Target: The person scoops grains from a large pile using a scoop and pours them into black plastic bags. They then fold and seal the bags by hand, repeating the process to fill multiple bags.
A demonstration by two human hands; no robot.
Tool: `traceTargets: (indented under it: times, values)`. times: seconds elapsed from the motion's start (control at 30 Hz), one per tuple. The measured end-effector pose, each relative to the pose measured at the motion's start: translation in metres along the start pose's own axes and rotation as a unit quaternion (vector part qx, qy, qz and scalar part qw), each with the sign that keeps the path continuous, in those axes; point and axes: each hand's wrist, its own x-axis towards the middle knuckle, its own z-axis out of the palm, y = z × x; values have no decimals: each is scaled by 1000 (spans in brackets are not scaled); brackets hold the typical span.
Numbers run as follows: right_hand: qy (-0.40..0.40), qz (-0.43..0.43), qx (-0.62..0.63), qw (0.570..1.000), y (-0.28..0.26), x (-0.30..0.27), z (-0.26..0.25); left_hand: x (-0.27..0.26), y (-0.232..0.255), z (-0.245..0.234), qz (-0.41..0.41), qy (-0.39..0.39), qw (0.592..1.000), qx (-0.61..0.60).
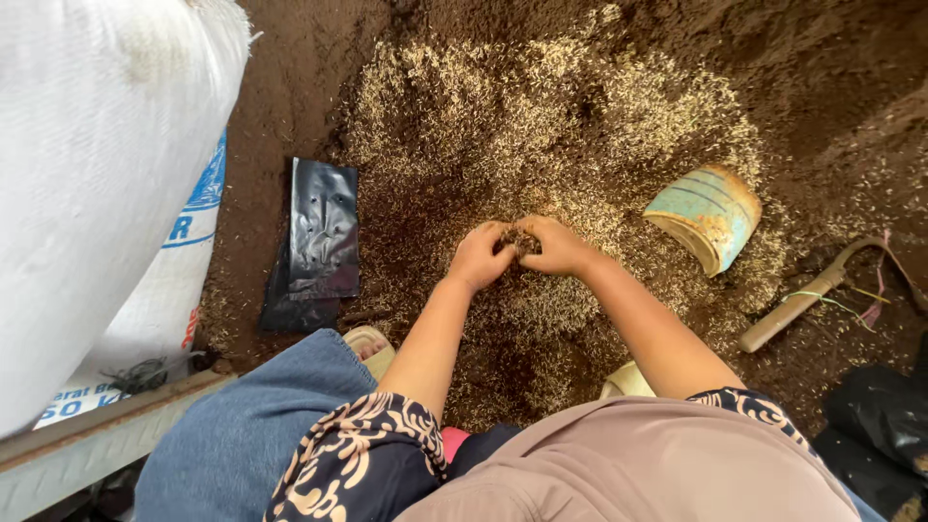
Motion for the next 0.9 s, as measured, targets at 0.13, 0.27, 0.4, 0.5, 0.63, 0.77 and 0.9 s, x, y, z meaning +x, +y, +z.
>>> traceTargets:
  times: [0.13,0.27,0.4,0.5,0.63,0.77,0.9]
  values:
    - [74,-11,-155,985,-14,-33,37,-46,-3,12,12,-42,958,284]
    - [93,80,-183,975,3,-35,62,-59,-30,15,-80,2,966,245]
    - [355,142,71,921,51,-42,79,-54,-73,12,-274,95,957,0]
    - [382,353,293,802,68,-53,93,-41,-90,12,-384,141,907,-105]
    - [313,450,333,767,56,-36,105,-21,-80,23,-378,85,891,-236]
    - [301,389,432,756,43,-19,103,-8,-58,41,-311,62,903,-290]
    - [357,240,413,803,18,-4,95,-1,-51,46,-226,64,899,-371]
